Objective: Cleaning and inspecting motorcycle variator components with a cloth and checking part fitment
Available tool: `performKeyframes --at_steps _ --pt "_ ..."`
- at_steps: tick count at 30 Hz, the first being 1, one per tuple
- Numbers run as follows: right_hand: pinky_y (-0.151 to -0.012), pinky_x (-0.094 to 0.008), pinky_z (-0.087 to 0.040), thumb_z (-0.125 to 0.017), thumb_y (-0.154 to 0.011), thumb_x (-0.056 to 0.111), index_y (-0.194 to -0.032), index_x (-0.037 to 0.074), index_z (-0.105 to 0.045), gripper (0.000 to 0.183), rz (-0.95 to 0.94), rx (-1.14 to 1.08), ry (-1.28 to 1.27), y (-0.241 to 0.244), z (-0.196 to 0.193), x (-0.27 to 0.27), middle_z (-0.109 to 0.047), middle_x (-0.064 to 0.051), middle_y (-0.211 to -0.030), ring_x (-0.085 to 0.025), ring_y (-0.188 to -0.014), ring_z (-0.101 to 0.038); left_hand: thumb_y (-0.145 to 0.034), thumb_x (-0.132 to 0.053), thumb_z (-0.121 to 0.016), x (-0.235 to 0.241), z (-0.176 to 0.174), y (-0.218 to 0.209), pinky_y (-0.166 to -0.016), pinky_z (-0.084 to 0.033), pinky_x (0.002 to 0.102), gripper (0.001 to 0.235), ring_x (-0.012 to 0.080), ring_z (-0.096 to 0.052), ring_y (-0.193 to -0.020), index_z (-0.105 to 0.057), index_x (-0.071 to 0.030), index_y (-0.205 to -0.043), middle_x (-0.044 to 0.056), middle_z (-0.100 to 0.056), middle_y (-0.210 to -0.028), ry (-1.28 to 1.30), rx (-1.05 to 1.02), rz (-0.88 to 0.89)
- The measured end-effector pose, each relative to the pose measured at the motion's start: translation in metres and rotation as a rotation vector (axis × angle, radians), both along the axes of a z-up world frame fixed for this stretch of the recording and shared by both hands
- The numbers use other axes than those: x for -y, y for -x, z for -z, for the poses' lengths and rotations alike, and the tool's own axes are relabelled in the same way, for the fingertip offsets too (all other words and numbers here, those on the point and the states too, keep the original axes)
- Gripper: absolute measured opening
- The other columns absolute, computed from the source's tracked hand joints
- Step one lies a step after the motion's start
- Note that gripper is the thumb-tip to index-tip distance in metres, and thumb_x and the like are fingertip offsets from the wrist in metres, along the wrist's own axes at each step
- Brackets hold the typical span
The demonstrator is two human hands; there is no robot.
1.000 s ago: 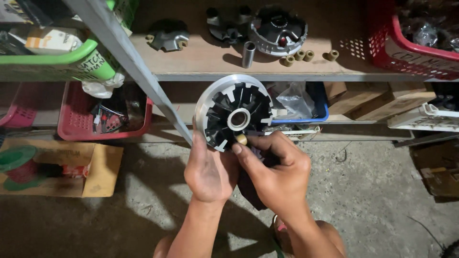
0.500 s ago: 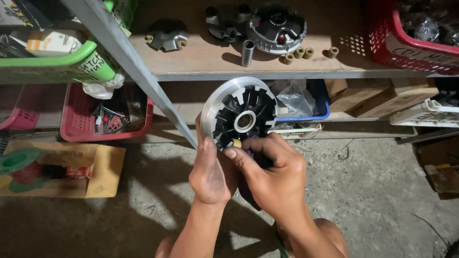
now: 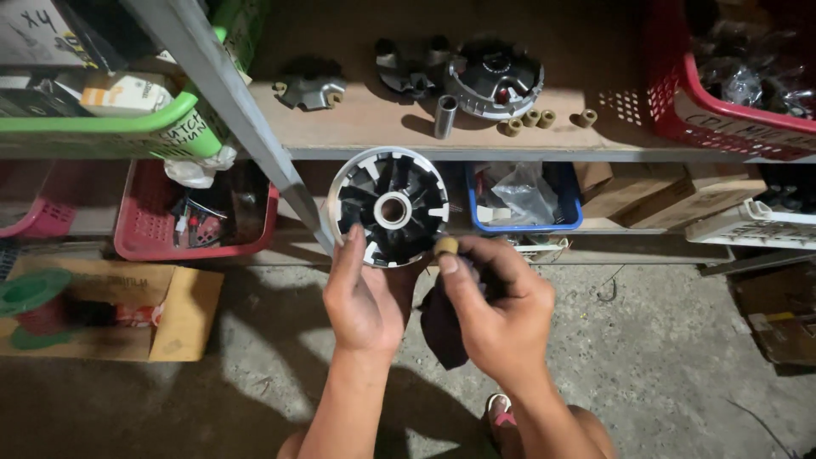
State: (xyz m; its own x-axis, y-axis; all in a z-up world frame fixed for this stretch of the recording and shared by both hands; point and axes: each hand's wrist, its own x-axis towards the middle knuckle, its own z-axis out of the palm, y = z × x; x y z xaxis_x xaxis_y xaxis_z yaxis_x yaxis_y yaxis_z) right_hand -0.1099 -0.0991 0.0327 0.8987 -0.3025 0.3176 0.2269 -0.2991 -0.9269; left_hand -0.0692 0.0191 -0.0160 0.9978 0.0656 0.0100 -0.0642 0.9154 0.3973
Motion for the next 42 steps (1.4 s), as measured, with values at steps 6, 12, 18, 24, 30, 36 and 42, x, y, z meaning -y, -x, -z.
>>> performKeyframes --at_steps 6,12,18,24,30,36,42 --pt "-0.076 -0.034 -0.056 -0.077 -0.089 0.006 -0.101 0.003 -0.079 0.012 0.168 0.145 0.016 -0.029 0.031 0.017 -0.078 -0.014 -0.086 -0.016 -0.081 -0.070 -0.090 -0.016 -0.061 0.010 -0.023 -0.012 -0.112 -0.044 0.066 0.048 0.0374 -0.059 -0.133 -0.064 -0.013 -0.138 0.015 -0.066 -0.138 0.069 -0.254 -0.047" --pt "-0.082 -0.048 -0.056 -0.076 -0.094 0.006 -0.106 -0.002 -0.077 0.015 0.364 0.283 0.378 -0.074 0.024 0.049 -0.074 -0.025 -0.095 -0.044 -0.095 -0.073 -0.089 -0.013 -0.062 0.005 -0.020 -0.013 -0.105 -0.044 0.077 0.046 0.0409 -0.061 -0.130 -0.065 -0.019 -0.134 0.013 -0.067 -0.137 0.095 -0.275 0.001" --pt "-0.064 -0.033 -0.056 -0.079 -0.089 0.008 -0.112 -0.002 -0.076 0.026 0.442 0.201 0.504 -0.105 0.030 0.075 -0.070 -0.015 -0.087 -0.023 -0.070 -0.066 -0.091 -0.006 -0.059 0.000 -0.007 -0.010 -0.101 -0.049 0.064 0.050 0.0383 -0.058 -0.125 -0.054 -0.007 -0.141 0.018 -0.060 -0.137 0.112 -0.015 0.092" --pt "-0.073 -0.026 -0.059 -0.075 -0.085 0.006 -0.114 -0.003 -0.075 0.030 0.374 0.100 0.252 -0.117 0.020 0.075 -0.080 -0.012 -0.101 -0.017 -0.082 -0.074 -0.085 -0.005 -0.056 0.000 -0.013 -0.010 -0.104 -0.047 0.066 0.059 0.0386 -0.056 -0.127 -0.051 -0.009 -0.144 0.018 -0.058 -0.139 0.068 -0.116 0.067" --pt "-0.074 -0.023 -0.058 -0.077 -0.084 0.007 -0.115 -0.001 -0.075 0.032 0.333 0.032 0.105 -0.118 0.031 0.079 -0.080 -0.010 -0.101 -0.013 -0.082 -0.073 -0.087 -0.006 -0.056 -0.002 -0.011 -0.010 -0.103 -0.049 0.063 0.059 0.0386 -0.058 -0.125 -0.049 -0.007 -0.146 0.020 -0.058 -0.137 0.062 -0.028 0.088" --pt "-0.074 -0.022 -0.056 -0.074 -0.085 0.009 -0.118 -0.001 -0.074 0.035 0.305 0.023 0.088 -0.115 0.027 0.074 -0.079 -0.009 -0.098 -0.012 -0.080 -0.070 -0.085 -0.007 -0.057 -0.003 -0.006 -0.012 -0.105 -0.047 0.067 0.059 0.0393 -0.057 -0.126 -0.050 -0.007 -0.144 0.020 -0.058 -0.137 0.069 -0.011 0.103" --pt "-0.074 -0.022 -0.057 -0.075 -0.091 0.012 -0.116 -0.002 -0.075 0.029 0.320 0.058 0.064 -0.119 0.029 0.072 -0.080 -0.011 -0.101 -0.012 -0.082 -0.071 -0.078 -0.009 -0.051 -0.005 -0.025 -0.013 -0.105 -0.045 0.068 0.068 0.0419 -0.055 -0.126 -0.046 -0.007 -0.146 0.022 -0.055 -0.137 0.034 -0.240 0.070"
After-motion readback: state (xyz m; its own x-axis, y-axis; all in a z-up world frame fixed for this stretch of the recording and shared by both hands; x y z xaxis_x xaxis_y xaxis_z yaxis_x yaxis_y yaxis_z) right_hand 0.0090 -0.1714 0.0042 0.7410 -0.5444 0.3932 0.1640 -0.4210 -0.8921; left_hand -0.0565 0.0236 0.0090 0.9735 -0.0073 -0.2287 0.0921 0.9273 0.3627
